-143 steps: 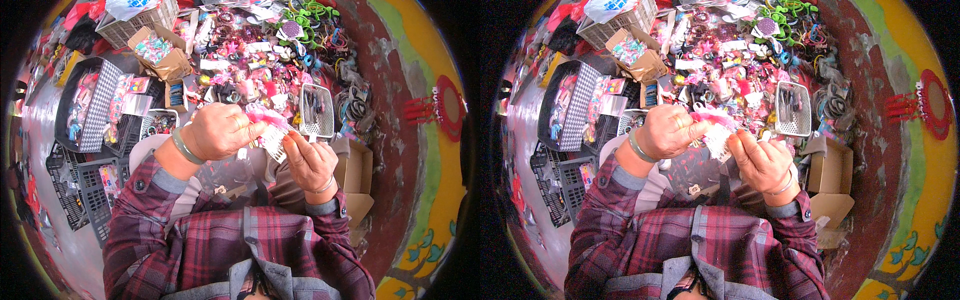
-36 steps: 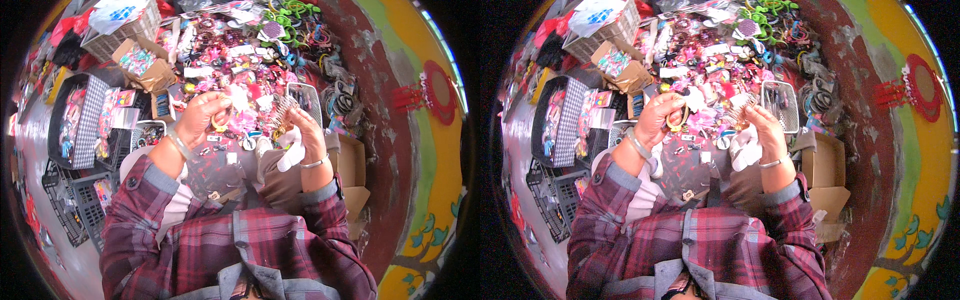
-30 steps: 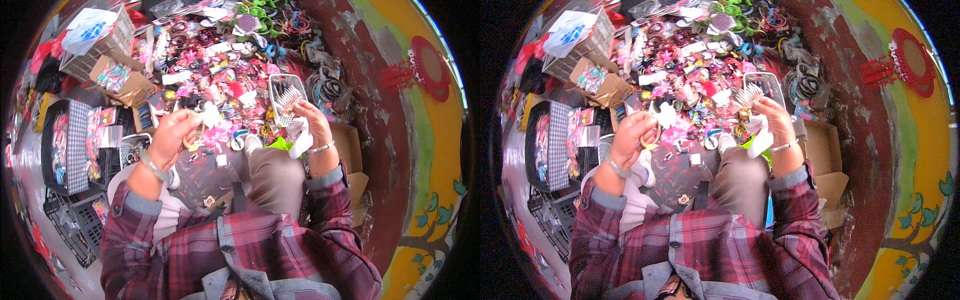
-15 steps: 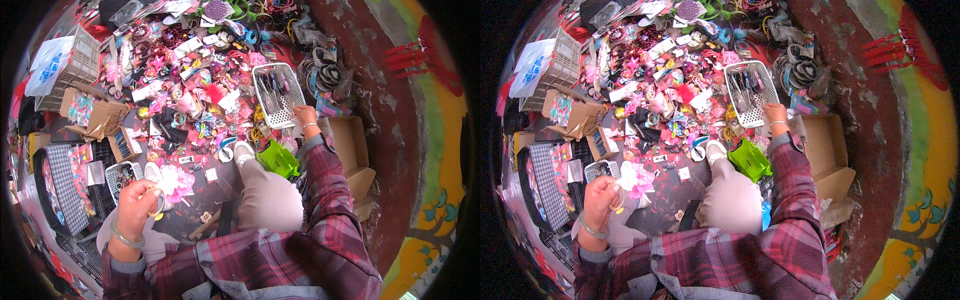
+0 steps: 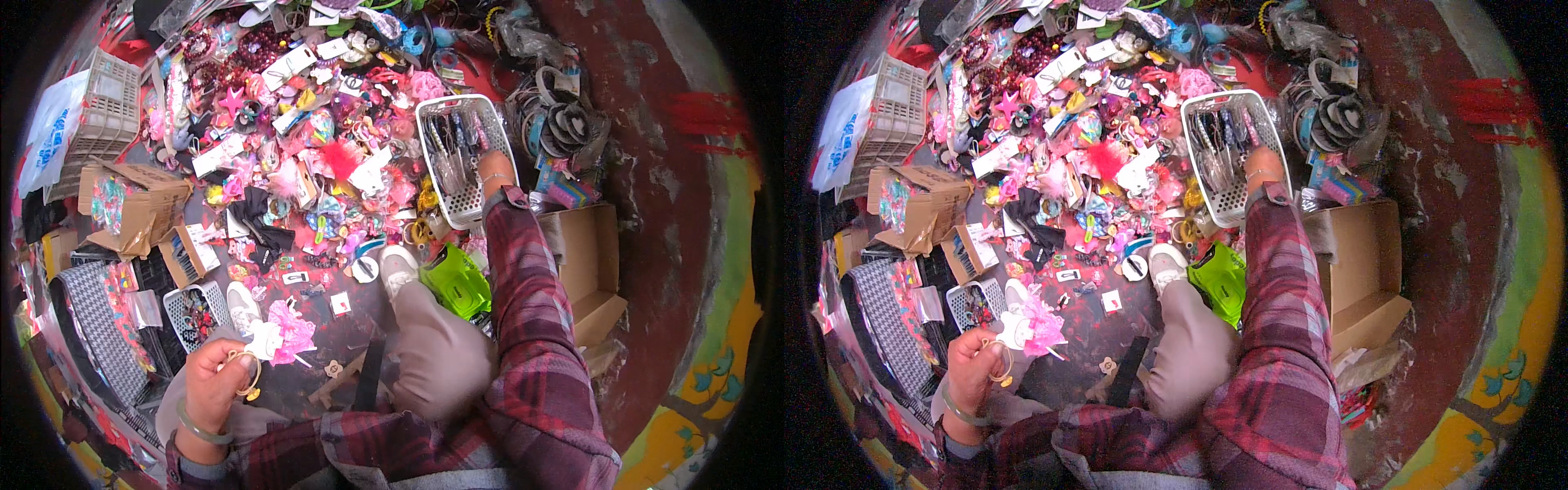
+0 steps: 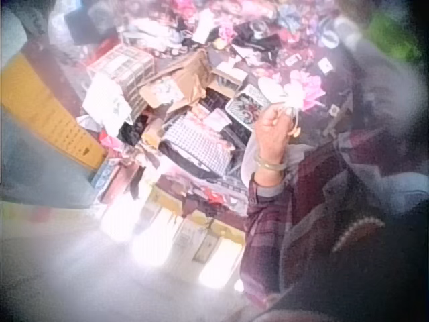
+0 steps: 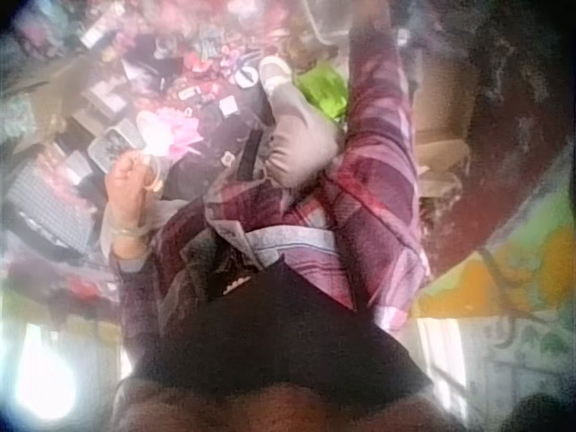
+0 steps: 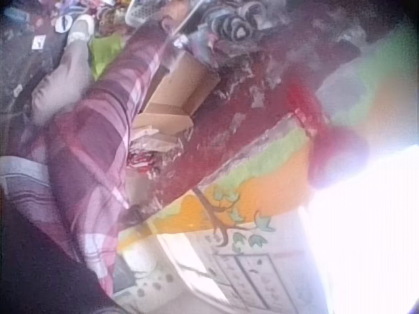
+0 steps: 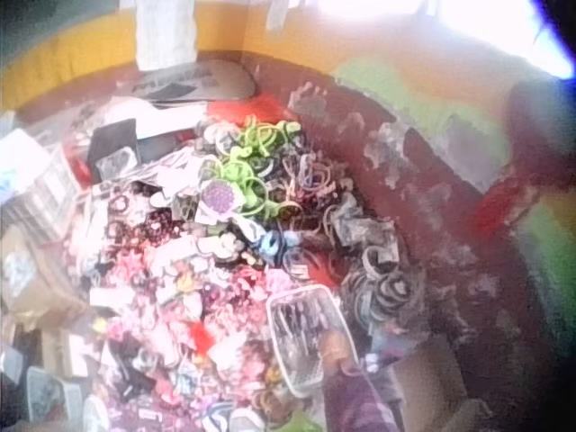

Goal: The person sits on the floor surrounded by a large pile of colorful hair accessories and other small items. They pick up various hair ties and clips, wipe them with a white cloth, and place them into a white plastic basket.

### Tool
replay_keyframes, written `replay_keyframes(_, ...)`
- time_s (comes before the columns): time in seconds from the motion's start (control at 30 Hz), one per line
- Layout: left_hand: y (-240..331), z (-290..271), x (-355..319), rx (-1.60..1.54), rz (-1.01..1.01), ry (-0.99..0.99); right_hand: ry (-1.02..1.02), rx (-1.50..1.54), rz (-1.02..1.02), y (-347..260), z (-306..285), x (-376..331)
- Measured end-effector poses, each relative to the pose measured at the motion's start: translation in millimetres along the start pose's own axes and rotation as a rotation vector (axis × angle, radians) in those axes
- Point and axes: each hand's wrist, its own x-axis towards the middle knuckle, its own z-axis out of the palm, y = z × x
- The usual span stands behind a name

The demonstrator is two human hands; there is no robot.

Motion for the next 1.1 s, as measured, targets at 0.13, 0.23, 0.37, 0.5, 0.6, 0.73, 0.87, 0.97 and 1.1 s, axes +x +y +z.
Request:
replay_keyframes(0.13,-4.8,4.1,1.2,-0.011,-0.033,0.023,-0.038,0.001,0.060,-28.2,-16.1,-19.4)
replay_keyframes(0.23,-6.3,3.6,-0.4,-0.032,-0.024,0.011,-0.055,-0.044,0.062,-32.1,-23.2,-26.2)
replay_keyframes(0.37,-5.5,3.4,-8.0,0.020,-0.028,0.022,-0.040,-0.021,-0.031,-31.7,-18.3,-32.4)
replay_keyframes(0.5,-11.5,-0.8,-8.0,0.044,-0.060,0.023,-0.006,-0.059,-0.140,-30.5,5.3,-8.5)
replay_keyframes(0.6,-22.9,-4.3,-7.3,0.039,-0.084,0.018,-0.063,-0.058,-0.201,-35.9,2.0,-6.5)
replay_keyframes(0.73,-45.9,-9.3,4.9,0.065,-0.098,0.006,-0.095,-0.205,-0.317,-15.3,41.6,24.0)
replay_keyframes(0.87,-70.5,-6.7,20.1,-0.062,-0.105,0.044,0.150,-0.017,-0.136,-45.7,-1.1,-28.8)
replay_keyframes(0.97,-82.5,-4.3,26.4,-0.205,-0.081,0.069,0.128,0.097,-0.307,-64.6,-29.7,-76.8)
replay_keyframes(1.1,-87.8,-6.1,35.2,-0.270,-0.030,0.074,-0.311,0.351,-0.494,-70.4,-11.0,-115.6)
